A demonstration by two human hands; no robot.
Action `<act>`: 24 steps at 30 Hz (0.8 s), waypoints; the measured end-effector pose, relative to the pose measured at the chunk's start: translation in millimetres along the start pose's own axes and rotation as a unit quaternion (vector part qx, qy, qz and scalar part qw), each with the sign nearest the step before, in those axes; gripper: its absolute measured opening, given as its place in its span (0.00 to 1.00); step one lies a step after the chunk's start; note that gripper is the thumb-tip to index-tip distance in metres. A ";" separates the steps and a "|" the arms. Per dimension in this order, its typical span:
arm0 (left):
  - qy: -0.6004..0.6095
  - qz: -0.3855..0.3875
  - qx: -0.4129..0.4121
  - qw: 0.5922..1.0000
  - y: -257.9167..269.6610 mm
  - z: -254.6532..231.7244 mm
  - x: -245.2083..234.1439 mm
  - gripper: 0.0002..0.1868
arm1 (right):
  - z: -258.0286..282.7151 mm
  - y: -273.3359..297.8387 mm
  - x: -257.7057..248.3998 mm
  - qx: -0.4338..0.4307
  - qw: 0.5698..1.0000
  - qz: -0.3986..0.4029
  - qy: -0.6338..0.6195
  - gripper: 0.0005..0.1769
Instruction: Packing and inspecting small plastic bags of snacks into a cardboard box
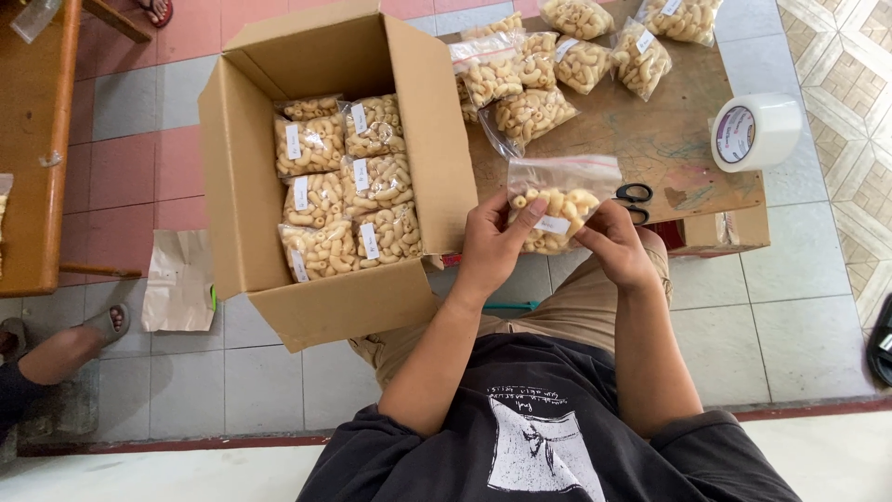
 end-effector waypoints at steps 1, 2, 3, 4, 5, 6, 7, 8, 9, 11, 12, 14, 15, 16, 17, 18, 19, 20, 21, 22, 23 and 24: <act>-0.002 0.000 0.003 1.000 1.6 -5.0 1.4 0.11 | 17.2 -6.6 8.6 -0.003 1.000 0.002 0.001 0.19; -0.004 -0.011 0.020 1.000 3.3 -10.4 2.7 0.09 | 34.8 -13.0 17.7 -0.021 1.000 0.013 0.007 0.22; -0.006 -0.024 0.035 0.999 5.9 -14.9 4.6 0.08 | 52.4 -17.7 26.7 -0.036 0.999 0.025 0.014 0.24; -0.006 -0.024 0.037 0.999 8.5 -20.7 5.4 0.08 | 72.7 -24.6 41.4 -0.038 0.999 0.026 0.015 0.24; -0.013 -0.025 0.059 0.998 11.9 -27.1 6.7 0.07 | 94.0 -30.7 55.9 -0.053 0.995 -0.003 0.080 0.21; -0.019 -0.027 0.081 0.996 15.5 -33.5 7.7 0.07 | 115.2 -36.6 70.9 -0.068 0.987 -0.033 0.144 0.22; -0.019 -0.029 0.083 0.996 19.2 -43.0 12.1 0.07 | 115.5 -37.0 71.6 -0.068 0.987 -0.030 0.144 0.22; -0.015 -0.026 0.097 0.995 23.2 -52.8 16.5 0.06 | 116.1 -37.1 72.2 -0.069 0.978 -0.059 0.190 0.17; -0.011 -0.024 0.111 0.993 27.9 -62.7 21.5 0.05 | 117.3 -36.9 72.9 -0.071 0.966 -0.085 0.235 0.14; -0.008 -0.021 0.117 0.993 34.1 -61.4 21.1 0.05 | 124.3 -35.0 76.0 -0.075 0.961 -0.083 0.252 0.12; -0.005 -0.016 0.121 0.993 35.2 -61.6 20.0 0.06 | 128.1 -36.5 76.8 -0.078 0.956 -0.084 0.269 0.11; 0.000 -0.016 0.133 0.991 33.4 -54.7 13.5 0.06 | 138.4 -41.6 83.0 -0.082 0.957 -0.085 0.265 0.11; 0.011 -0.014 0.129 0.992 37.0 -48.5 12.5 0.06 | 142.0 -37.0 87.8 -0.071 0.959 -0.093 0.256 0.11; 0.011 -0.015 0.129 0.991 38.2 -48.1 10.1 0.06 | 137.7 -34.9 83.1 -0.071 0.959 -0.092 0.257 0.11; -0.008 -0.015 0.131 0.991 38.0 -47.9 7.2 0.06 | 133.2 -33.6 77.8 -0.073 0.964 -0.093 0.237 0.09; -0.027 -0.015 0.133 0.991 37.3 -47.3 4.1 0.06 | 128.3 -32.6 72.1 -0.075 0.969 -0.094 0.218 0.07; -0.025 -0.017 0.131 0.991 38.3 -45.4 4.9 0.06 | 137.0 -35.8 82.5 -0.073 0.969 -0.093 0.217 0.07; -0.017 -0.021 0.130 0.991 39.3 -43.3 5.4 0.06 | 145.6 -39.2 92.8 -0.075 0.971 -0.092 0.205 0.05; -0.008 -0.025 0.130 0.991 40.0 -41.6 5.7 0.07 | 154.3 -43.2 103.3 -0.077 0.974 -0.091 0.194 0.07; -0.007 -0.026 0.130 0.991 39.7 -38.3 3.4 0.07 | 148.6 -40.9 99.4 -0.076 0.974 -0.091 0.194 0.07; -0.005 -0.025 0.128 0.991 40.1 -34.6 1.4 0.07 | 142.4 -38.0 95.1 -0.063 0.975 -0.105 0.183 0.13; -0.002 -0.024 0.127 0.992 40.6 -31.0 -0.5 0.07 | 136.3 -35.1 90.9 -0.051 0.976 -0.118 0.173 0.20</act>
Point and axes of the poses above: each hand's wrist, its own y-axis away from the middle knuckle, its own x-axis out of the palm, z = x × y, the point moved 1 cm from there along -y, towards the middle knuckle, and after that the axes turned 15 degrees about z, right-handed, at the moved point
